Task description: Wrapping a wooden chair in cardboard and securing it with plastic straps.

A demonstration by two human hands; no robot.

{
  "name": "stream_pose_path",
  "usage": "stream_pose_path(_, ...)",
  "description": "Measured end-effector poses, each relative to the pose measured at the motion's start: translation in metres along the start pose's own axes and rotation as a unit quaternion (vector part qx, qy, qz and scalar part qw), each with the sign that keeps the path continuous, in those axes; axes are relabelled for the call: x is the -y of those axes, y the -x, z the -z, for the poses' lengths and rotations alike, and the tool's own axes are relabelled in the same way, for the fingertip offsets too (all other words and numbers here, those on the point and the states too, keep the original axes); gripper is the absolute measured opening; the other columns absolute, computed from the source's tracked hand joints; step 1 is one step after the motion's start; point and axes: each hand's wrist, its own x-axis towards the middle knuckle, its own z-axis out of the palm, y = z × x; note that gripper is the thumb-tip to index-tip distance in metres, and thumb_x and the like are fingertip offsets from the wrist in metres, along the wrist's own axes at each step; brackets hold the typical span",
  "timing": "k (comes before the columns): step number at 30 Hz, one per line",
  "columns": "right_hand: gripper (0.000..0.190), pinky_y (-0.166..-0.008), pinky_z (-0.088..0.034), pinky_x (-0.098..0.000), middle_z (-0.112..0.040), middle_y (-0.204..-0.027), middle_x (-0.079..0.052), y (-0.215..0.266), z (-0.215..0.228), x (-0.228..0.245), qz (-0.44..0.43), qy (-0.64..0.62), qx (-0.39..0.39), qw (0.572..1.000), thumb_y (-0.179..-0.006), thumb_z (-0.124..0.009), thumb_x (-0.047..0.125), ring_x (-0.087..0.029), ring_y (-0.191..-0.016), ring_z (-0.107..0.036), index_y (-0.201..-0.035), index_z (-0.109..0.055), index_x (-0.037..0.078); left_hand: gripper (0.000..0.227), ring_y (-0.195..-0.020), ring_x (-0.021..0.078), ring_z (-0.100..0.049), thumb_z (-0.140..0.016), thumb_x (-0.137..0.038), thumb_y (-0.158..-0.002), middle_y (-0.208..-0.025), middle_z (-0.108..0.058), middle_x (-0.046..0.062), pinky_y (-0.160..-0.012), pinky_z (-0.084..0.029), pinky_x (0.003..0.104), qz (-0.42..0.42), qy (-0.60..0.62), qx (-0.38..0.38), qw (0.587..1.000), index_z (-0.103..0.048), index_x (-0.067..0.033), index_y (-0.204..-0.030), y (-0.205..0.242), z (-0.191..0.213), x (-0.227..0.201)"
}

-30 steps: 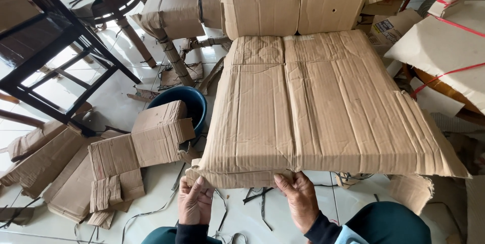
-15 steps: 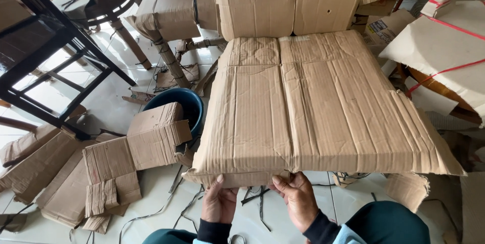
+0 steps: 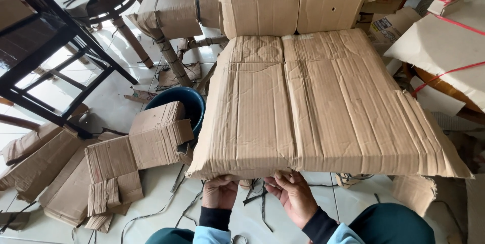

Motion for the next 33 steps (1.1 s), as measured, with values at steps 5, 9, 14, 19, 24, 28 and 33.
stream_pose_path(5,0.01,-0.072,-0.056,-0.0347,-0.072,-0.098,-0.013,0.0,0.005,-0.001,-0.011,-0.045,0.015,0.999,-0.088,-0.074,0.005,-0.031,-0.098,-0.074,-0.094,-0.066,0.006,0.074,-0.112,0.0287,-0.067,-0.045,0.026,-0.049,-0.113,-0.073,0.005,-0.089,-0.058,0.038,-0.051,0.018,-0.105,0.993,-0.069,-0.0109,-0.109,0.003,-0.026,0.007)
stream_pose_path(9,0.01,-0.063,-0.054,-0.0304,-0.071,-0.089,-0.009,-0.004,0.012,-0.004,-0.008,-0.04,0.012,0.999,-0.087,-0.078,0.005,-0.026,-0.086,-0.073,-0.086,-0.068,0.008,0.064,-0.115,0.0312,-0.068,-0.062,0.01,-0.054,-0.112,-0.077,0.004,-0.092,-0.057,0.053,-0.077,0.111,-0.059,0.989,-0.075,-0.0203,-0.109,0.028,-0.054,-0.004)
stream_pose_path(14,0.015,-0.065,-0.051,-0.0359,-0.068,-0.067,-0.015,0.006,0.009,0.005,0.02,0.014,0.101,0.995,-0.085,-0.078,0.009,-0.025,-0.071,-0.065,-0.076,-0.07,0.001,0.05,-0.135,0.0351,-0.054,-0.076,-0.013,-0.088,-0.142,-0.062,0.014,-0.087,-0.064,0.027,-0.003,0.152,0.082,0.985,-0.063,-0.0106,-0.136,0.039,-0.045,-0.002)
stream_pose_path(19,0.024,-0.063,-0.049,-0.0398,-0.056,-0.069,-0.009,0.023,-0.004,0.008,0.059,0.032,0.075,0.995,-0.085,-0.074,0.007,-0.025,-0.063,-0.059,-0.072,-0.055,0.007,0.057,-0.13,0.0282,-0.056,-0.061,-0.02,-0.087,-0.14,-0.062,0.008,-0.107,-0.045,0.053,-0.104,-0.011,-0.135,0.985,-0.056,-0.0144,-0.143,0.047,-0.088,-0.003)
stream_pose_path(24,0.03,-0.059,-0.046,-0.0375,-0.053,-0.064,-0.007,0.037,-0.014,0.01,0.104,0.072,0.053,0.991,-0.086,-0.069,0.009,-0.022,-0.059,-0.056,-0.064,-0.048,0.01,0.059,-0.122,0.0268,-0.062,-0.061,-0.002,-0.082,-0.135,-0.066,0.012,-0.102,-0.052,0.042,-0.191,-0.093,-0.234,0.949,-0.06,-0.0096,-0.141,0.062,-0.122,-0.006)
stream_pose_path(28,0.024,-0.054,-0.043,-0.0354,-0.055,-0.062,-0.011,0.041,-0.017,0.009,0.114,0.068,0.012,0.991,-0.083,-0.07,0.007,-0.023,-0.053,-0.053,-0.065,-0.053,0.007,0.05,-0.113,0.0277,-0.067,-0.066,0.003,-0.079,-0.125,-0.07,0.014,-0.096,-0.055,0.04,-0.228,-0.116,-0.259,0.931,-0.066,-0.0037,-0.129,0.061,-0.12,-0.005)
stream_pose_path(33,0.015,-0.052,-0.042,-0.0346,-0.061,-0.069,-0.015,0.042,-0.017,0.009,0.083,0.065,-0.024,0.994,-0.081,-0.072,0.004,-0.023,-0.055,-0.05,-0.073,-0.06,0.002,0.044,-0.111,0.0251,-0.067,-0.066,0.005,-0.079,-0.123,-0.072,0.012,-0.097,-0.056,0.037,-0.243,-0.114,-0.274,0.923,-0.069,-0.0034,-0.123,0.063,-0.122,-0.004)
